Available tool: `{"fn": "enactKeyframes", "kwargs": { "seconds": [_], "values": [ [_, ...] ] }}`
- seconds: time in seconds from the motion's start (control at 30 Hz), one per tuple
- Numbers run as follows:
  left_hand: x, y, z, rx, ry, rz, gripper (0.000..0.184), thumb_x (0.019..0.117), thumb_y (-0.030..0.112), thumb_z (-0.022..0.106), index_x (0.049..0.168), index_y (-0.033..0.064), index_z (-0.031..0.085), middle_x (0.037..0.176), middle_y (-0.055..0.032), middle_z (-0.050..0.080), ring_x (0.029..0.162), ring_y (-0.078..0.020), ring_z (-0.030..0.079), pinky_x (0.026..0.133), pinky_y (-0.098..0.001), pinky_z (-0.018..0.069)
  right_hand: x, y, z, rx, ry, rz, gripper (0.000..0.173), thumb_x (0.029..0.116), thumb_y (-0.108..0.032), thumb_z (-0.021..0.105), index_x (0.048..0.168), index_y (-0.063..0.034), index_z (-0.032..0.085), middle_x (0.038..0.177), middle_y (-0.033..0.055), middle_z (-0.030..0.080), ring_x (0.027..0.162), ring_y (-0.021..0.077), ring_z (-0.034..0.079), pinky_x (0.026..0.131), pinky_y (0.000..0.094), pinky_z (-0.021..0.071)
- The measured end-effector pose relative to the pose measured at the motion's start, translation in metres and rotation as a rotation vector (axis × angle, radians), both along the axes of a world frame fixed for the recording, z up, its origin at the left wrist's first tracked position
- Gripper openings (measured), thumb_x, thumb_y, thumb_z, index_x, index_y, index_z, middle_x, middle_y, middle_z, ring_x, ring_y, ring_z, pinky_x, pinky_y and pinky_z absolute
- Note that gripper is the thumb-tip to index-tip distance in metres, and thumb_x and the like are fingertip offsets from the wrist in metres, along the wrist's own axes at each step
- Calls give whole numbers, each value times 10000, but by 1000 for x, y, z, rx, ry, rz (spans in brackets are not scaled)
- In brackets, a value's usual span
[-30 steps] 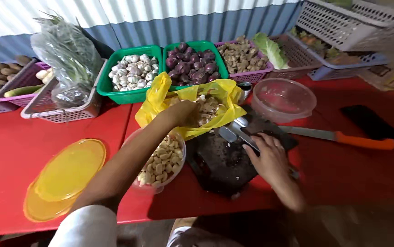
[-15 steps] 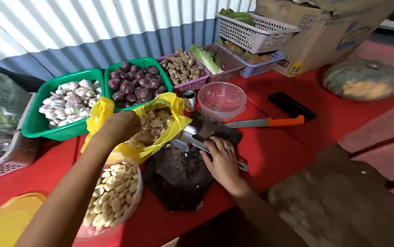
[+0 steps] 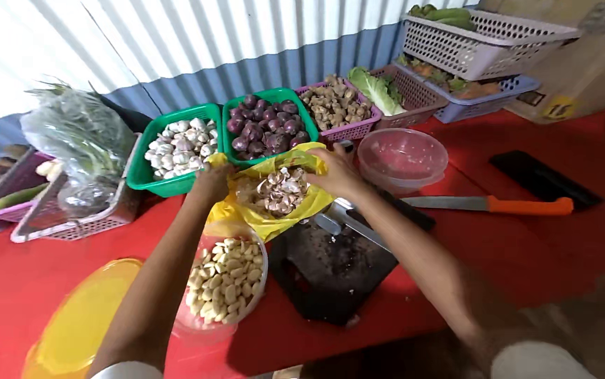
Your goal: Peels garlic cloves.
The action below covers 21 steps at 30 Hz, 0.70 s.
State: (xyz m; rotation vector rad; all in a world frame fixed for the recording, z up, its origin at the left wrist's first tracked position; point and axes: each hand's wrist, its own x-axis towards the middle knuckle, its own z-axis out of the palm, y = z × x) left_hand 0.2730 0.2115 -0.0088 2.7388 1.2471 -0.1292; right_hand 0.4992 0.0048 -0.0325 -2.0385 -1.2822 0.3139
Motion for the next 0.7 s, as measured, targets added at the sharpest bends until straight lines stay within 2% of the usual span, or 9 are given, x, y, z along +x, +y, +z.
{"fn": "enactKeyframes", "kwargs": {
  "seconds": [0.07,0.13,0.2,0.33,0.4,0.5,0.57,0.63,0.7],
  "values": [
    [-14,8,1,-52,57,1,445,864,-50,681,1296,50,648,1328,-285,605,1268,-540,522,988,-753,405,16,36,-11,-150,5,83,380,888,-110,738,1265,-103,699,1305,281,618,1214,480,584,962,704,457],
    [-33,12,8,-41,-12,55,336,896,-45,633,1221,18,685,1251,-295,640,1201,-528,577,954,-753,432,22,47,-8,-143,31,70,281,910,-25,661,1179,-50,738,1189,258,685,1149,457,631,939,706,466],
    [-55,3,24,103,-156,143,262,933,-28,596,1169,-13,708,1195,-328,646,1153,-553,591,920,-758,446,22,44,11,-54,50,21,286,941,-12,594,1190,-36,731,1206,260,674,1174,444,618,958,689,459],
    [-85,-21,55,343,-368,203,270,952,-32,575,1204,-97,646,1317,-371,538,1124,-592,575,863,-775,459,14,22,53,63,-14,-29,353,959,3,566,1286,-46,689,1357,271,577,1291,414,542,1052,610,441],
    [-93,-29,58,329,-413,177,339,946,2,613,1280,-60,621,1379,-367,481,1101,-593,576,838,-778,460,11,13,61,123,-71,-65,385,944,28,572,1307,-48,673,1394,263,551,1292,415,539,1047,609,445],
    [-106,-30,49,213,-351,64,310,954,127,701,1259,68,689,1292,-330,556,1066,-548,602,822,-753,476,9,3,52,141,-138,-57,468,904,67,591,1346,-79,646,1420,248,524,1262,419,556,1009,618,468],
    [-112,-35,50,169,-245,2,289,961,266,730,1223,144,725,1227,-270,615,1086,-508,599,831,-723,483,11,-5,42,104,-151,27,440,898,21,646,1319,-106,668,1393,254,521,1218,426,568,967,627,491],
    [-112,-50,59,222,-204,-31,305,962,336,722,1224,182,739,1340,-280,579,1204,-547,528,862,-747,454,10,-14,38,64,-145,74,362,941,-138,717,1302,-137,689,1449,273,481,1264,450,536,994,643,466],
    [-105,-71,71,312,-248,-68,326,980,339,692,1271,192,714,1475,-299,474,1345,-585,403,944,-780,397,7,-23,39,90,-177,30,365,964,-303,711,1308,-181,692,1499,281,442,1311,483,491,1006,680,433]
  ]
}}
